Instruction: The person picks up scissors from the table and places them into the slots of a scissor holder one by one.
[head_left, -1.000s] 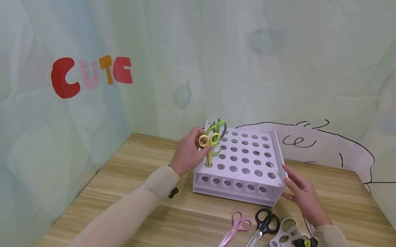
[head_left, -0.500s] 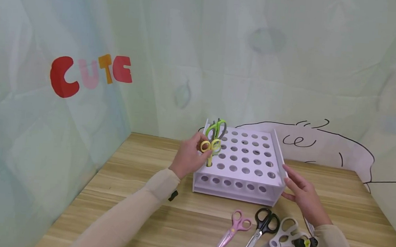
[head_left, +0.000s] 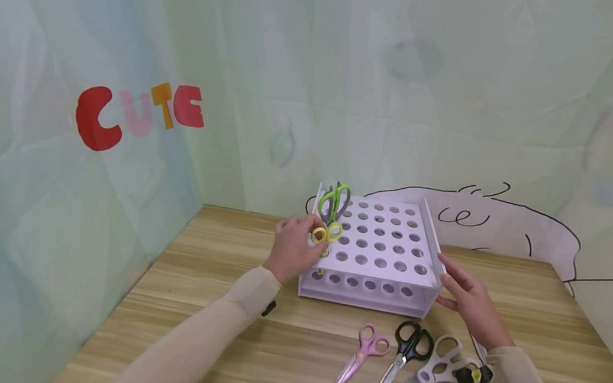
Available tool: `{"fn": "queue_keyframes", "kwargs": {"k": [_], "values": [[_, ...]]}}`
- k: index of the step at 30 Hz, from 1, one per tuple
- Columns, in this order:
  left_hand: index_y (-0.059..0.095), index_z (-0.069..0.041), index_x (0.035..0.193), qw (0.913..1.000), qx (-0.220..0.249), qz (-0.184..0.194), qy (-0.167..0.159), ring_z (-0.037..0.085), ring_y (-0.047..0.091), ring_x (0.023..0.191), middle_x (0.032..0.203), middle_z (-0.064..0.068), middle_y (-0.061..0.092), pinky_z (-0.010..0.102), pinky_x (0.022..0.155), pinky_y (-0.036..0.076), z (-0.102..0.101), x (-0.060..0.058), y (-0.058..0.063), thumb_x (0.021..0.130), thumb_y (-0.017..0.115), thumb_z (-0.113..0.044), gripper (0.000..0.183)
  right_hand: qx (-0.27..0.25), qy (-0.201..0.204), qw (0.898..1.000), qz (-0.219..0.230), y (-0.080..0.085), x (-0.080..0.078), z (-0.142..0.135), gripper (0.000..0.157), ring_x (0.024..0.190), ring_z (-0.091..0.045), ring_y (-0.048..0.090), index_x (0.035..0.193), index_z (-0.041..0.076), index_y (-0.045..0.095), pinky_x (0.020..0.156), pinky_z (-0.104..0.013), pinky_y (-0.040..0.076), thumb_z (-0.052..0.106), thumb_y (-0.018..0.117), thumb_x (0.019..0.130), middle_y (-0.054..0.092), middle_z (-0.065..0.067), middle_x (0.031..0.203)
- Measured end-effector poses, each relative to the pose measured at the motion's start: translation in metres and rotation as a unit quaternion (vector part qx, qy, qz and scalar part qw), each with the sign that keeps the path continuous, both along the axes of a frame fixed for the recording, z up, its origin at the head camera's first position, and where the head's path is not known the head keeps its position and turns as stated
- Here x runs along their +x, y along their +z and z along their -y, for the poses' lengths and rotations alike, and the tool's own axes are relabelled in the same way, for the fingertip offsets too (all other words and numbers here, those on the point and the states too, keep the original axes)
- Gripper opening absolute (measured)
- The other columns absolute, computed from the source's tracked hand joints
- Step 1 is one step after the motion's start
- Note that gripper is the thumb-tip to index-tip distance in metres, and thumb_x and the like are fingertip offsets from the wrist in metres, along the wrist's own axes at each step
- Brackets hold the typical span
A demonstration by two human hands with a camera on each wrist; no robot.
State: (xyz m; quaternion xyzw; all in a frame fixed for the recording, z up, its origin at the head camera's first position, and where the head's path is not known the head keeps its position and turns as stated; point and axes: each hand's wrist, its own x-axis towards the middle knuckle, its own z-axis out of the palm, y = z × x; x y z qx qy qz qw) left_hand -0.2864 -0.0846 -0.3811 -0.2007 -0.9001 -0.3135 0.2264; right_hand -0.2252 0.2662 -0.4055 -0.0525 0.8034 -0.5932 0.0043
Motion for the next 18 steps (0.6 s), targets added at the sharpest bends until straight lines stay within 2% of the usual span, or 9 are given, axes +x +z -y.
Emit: {"fn": "queue_keyframes", "kwargs": {"k": [2, 4, 9, 12, 16, 18], "values": [[0.061, -0.015, 0.101, 0.9999, -0.014, -0.008, 0.005, 0.024, 0.057, 0.097, 0.092, -0.003, 0.067, 0.057, 0.106, 0.026, -0.0005, 0.0004, -0.0012, 0.082, 0.080, -0.021, 0.028, 0.001, -0.001, 1.000, 0.000, 0.0004, -0.0001, -0.0002, 0.061, 0.132, -0.035, 0.040, 0.157, 0.012, 0.026, 0.088, -0.029, 0.054, 0.038, 0.045, 0.106, 0.019, -0.017, 0.162], [0.062, -0.015, 0.101, 0.9995, -0.025, -0.017, 0.009, 0.025, 0.057, 0.099, 0.092, -0.002, 0.068, 0.058, 0.106, 0.025, -0.0007, 0.0008, -0.0023, 0.082, 0.080, -0.022, 0.027, -0.001, -0.003, 1.000, 0.000, 0.0004, -0.0002, -0.0005, 0.061, 0.131, -0.032, 0.042, 0.157, 0.012, 0.026, 0.088, -0.029, 0.054, 0.038, 0.046, 0.105, 0.019, -0.017, 0.162], [0.063, -0.016, 0.097, 0.9976, -0.056, -0.036, 0.022, 0.028, 0.058, 0.104, 0.094, -0.002, 0.071, 0.064, 0.107, 0.021, -0.0005, 0.0013, -0.0058, 0.081, 0.080, -0.024, 0.024, -0.007, 0.002, 1.000, -0.001, -0.0006, -0.0011, -0.0009, 0.061, 0.119, -0.009, 0.048, 0.157, 0.011, 0.026, 0.088, -0.028, 0.054, 0.038, 0.046, 0.105, 0.019, -0.017, 0.162], [0.063, -0.017, 0.094, 0.9952, -0.077, -0.054, 0.028, 0.029, 0.059, 0.107, 0.091, -0.002, 0.071, 0.069, 0.105, 0.019, 0.0000, 0.0012, -0.0080, 0.081, 0.078, -0.024, 0.020, -0.013, 0.005, 1.000, -0.005, -0.0011, -0.0012, -0.0003, 0.061, 0.114, -0.001, 0.048, 0.157, 0.011, 0.027, 0.087, -0.028, 0.054, 0.037, 0.047, 0.105, 0.019, -0.018, 0.161], [0.063, -0.019, 0.088, 0.9927, -0.094, -0.070, 0.028, 0.030, 0.059, 0.108, 0.084, -0.003, 0.071, 0.075, 0.103, 0.016, 0.0009, 0.0011, -0.0097, 0.083, 0.076, -0.025, 0.015, -0.013, 0.005, 1.000, -0.005, -0.0009, -0.0011, -0.0001, 0.061, 0.112, 0.001, 0.049, 0.157, 0.010, 0.026, 0.087, -0.028, 0.054, 0.036, 0.046, 0.106, 0.019, -0.019, 0.161], [0.063, -0.020, 0.086, 0.9922, -0.100, -0.070, 0.026, 0.030, 0.058, 0.109, 0.083, -0.004, 0.070, 0.076, 0.103, 0.014, 0.0013, 0.0013, -0.0094, 0.083, 0.075, -0.025, 0.013, -0.013, 0.003, 1.000, -0.003, -0.0004, -0.0010, 0.0001, 0.060, 0.114, -0.003, 0.049, 0.157, 0.011, 0.026, 0.087, -0.028, 0.054, 0.036, 0.046, 0.106, 0.019, -0.018, 0.161]]}}
